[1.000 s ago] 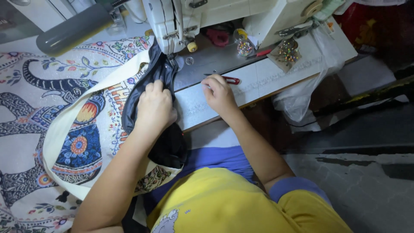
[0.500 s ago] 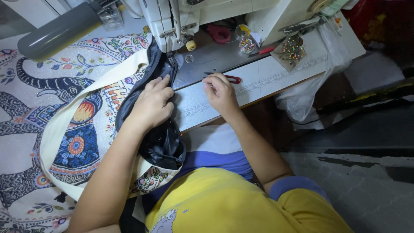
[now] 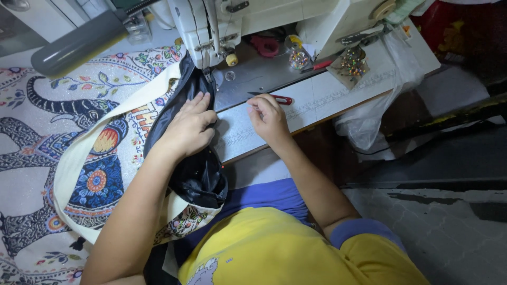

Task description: Stitching the lining and handles onto a patterned tote bag using an industrial sewing machine.

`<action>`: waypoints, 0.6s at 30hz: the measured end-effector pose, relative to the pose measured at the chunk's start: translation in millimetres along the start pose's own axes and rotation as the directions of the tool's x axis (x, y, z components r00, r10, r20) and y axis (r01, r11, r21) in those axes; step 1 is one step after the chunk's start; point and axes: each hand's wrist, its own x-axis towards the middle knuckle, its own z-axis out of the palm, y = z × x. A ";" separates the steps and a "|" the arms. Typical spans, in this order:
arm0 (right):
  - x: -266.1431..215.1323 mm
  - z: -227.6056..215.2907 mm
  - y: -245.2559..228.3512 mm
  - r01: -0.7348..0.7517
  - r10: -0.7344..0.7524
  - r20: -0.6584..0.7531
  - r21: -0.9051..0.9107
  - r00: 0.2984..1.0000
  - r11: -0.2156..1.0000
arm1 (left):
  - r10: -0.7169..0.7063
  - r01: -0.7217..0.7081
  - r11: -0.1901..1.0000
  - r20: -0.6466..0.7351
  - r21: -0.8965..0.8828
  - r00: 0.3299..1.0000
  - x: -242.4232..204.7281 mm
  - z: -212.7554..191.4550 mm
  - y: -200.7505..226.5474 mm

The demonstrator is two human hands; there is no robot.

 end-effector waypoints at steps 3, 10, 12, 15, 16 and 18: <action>-0.3 2.5 4.2 -0.009 0.009 0.004 -0.003 1.000 1.000 | -0.018 0.024 0.985 0.038 -0.168 0.999 4.3 7.8 -16.5; 6.3 -1.6 -1.9 -0.005 0.006 0.056 -0.023 0.998 1.000 | -0.069 0.069 0.998 0.090 0.003 0.994 -0.5 -6.4 14.7; 10.1 -3.6 -2.2 0.001 0.002 0.068 -0.038 0.998 0.999 | -0.059 0.059 0.998 0.083 0.002 0.995 3.9 -1.3 3.7; 12.8 -13.5 -7.2 -0.026 0.023 0.037 0.079 0.999 0.997 | -0.093 0.115 0.976 0.125 -0.183 0.988 3.8 -8.7 -3.9; 16.7 -23.0 -15.5 0.001 -0.004 0.044 0.052 0.999 0.999 | -0.097 0.126 0.955 0.120 -0.268 0.988 3.5 -12.4 -4.5; 27.2 -38.5 -25.5 0.024 -0.026 0.053 0.030 0.998 0.999 | -0.106 0.142 0.926 0.122 -0.350 0.987 0.7 -18.0 -10.4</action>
